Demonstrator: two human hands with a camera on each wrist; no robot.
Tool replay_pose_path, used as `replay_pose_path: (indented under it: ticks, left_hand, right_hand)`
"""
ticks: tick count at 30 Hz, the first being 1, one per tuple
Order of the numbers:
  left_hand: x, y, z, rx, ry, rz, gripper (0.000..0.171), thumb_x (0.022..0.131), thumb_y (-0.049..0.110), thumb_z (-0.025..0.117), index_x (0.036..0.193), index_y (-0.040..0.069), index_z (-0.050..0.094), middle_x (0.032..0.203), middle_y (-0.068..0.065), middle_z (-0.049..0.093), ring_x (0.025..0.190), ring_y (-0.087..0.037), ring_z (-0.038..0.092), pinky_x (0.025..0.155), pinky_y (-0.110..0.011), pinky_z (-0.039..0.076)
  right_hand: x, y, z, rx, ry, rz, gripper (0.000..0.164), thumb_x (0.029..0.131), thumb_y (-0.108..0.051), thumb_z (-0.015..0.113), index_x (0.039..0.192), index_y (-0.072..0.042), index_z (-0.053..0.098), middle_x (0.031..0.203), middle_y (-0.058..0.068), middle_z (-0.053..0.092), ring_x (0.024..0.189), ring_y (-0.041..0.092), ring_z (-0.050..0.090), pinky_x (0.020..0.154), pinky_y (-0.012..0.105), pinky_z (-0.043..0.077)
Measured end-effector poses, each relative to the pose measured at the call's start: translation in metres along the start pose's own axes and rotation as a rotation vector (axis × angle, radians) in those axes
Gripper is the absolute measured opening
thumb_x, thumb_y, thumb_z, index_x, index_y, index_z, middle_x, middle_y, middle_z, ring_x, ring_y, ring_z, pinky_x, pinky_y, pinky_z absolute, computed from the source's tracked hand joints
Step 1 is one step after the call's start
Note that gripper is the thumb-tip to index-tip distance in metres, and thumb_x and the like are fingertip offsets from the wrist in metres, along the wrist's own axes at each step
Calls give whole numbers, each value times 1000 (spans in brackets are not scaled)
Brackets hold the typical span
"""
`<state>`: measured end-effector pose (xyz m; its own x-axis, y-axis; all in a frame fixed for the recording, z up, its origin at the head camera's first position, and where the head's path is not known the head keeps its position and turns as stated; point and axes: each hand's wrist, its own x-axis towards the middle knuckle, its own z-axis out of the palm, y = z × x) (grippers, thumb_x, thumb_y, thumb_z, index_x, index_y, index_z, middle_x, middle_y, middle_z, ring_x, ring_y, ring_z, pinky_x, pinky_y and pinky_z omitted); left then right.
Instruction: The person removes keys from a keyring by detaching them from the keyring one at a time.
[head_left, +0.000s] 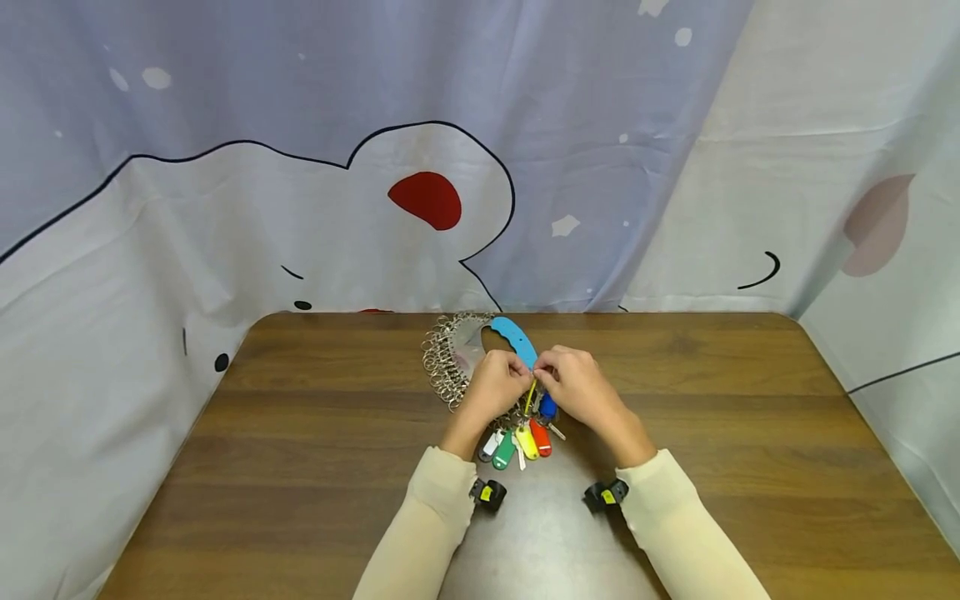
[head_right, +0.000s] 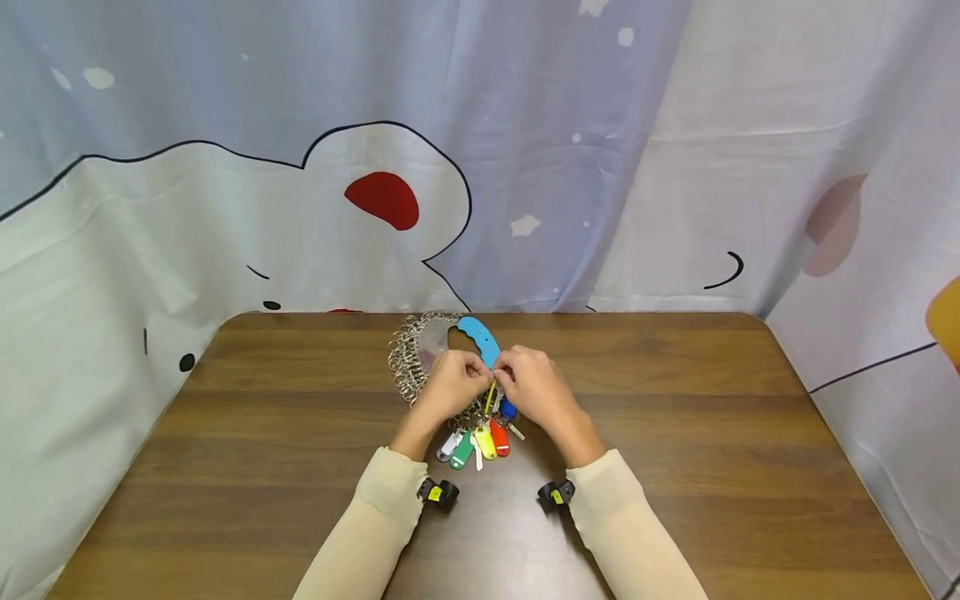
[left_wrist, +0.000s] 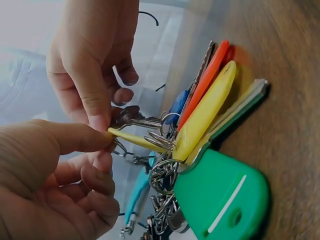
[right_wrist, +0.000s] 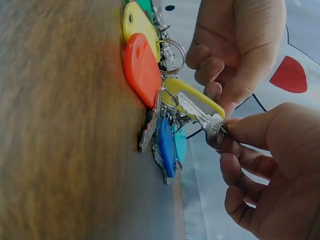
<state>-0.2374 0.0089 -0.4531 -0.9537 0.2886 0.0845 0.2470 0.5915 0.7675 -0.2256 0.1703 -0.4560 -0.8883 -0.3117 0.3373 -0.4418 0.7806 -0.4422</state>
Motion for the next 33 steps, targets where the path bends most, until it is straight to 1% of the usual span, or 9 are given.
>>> replay_pose_path:
  ticks: [5,8,11,13,19,23,28,30,33]
  left_hand:
    - [-1,2,-3,89,14,66,13,80,5,64,69,9,68,61,0,60,55,-11,51,54,-24,44]
    - [-1,2,-4,116,27,111,14,79,2,64,67,9,67,60,0,58,55,-12,50,55,-25,43]
    - [-1,3,-2,142,35,143,14,79,1,64,67,8,67,60,-1,59,57,-13,51,56,-26,44]
    - [-1,3,-1,148,39,138,12,79,3,64,69,8,68,62,-1,61,58,-13,52,57,-26,46]
    - [-1,3,2,127,63,65,10,82,7,65,72,8,69,66,-1,65,63,-14,56,60,-28,49]
    - [-1,4,2,137,70,80,11,81,6,65,70,8,67,66,-1,62,64,-15,55,61,-28,48]
    - [-2,4,0,156,68,118,13,81,4,65,69,9,68,65,0,61,64,-14,54,60,-27,47]
    - [-2,4,-1,159,59,134,14,81,3,66,69,9,68,65,0,61,64,-14,53,60,-26,46]
    - [-3,4,-2,155,33,128,15,81,3,66,69,10,68,63,0,60,61,-13,52,58,-25,44]
  right_hand:
    - [0,-2,1,-18,7,5,7,88,-13,69,83,-10,72,80,1,66,64,15,54,59,32,50]
    - [1,-1,1,-18,21,2,7,88,-13,69,83,-9,72,79,2,66,63,15,54,58,32,49]
    - [0,0,1,-8,33,5,6,88,-12,69,83,-9,72,78,2,65,63,16,53,57,33,49]
    - [-1,0,0,-4,36,5,6,88,-11,69,83,-9,72,78,2,65,63,16,54,57,33,49]
    - [-1,0,0,-5,41,-21,7,88,-13,69,83,-9,72,80,2,66,65,16,55,59,34,50]
    - [0,1,1,-3,49,-21,7,88,-12,70,82,-9,72,80,3,66,64,16,55,57,33,50]
    - [0,3,3,-8,59,-17,6,88,-12,70,82,-9,72,80,4,67,64,17,55,57,33,50]
    - [-1,3,4,-12,65,-10,7,88,-12,70,82,-9,72,80,4,66,64,17,56,57,33,50]
    - [-1,3,4,-17,70,-7,7,88,-12,70,82,-9,72,80,4,66,63,16,55,56,33,50]
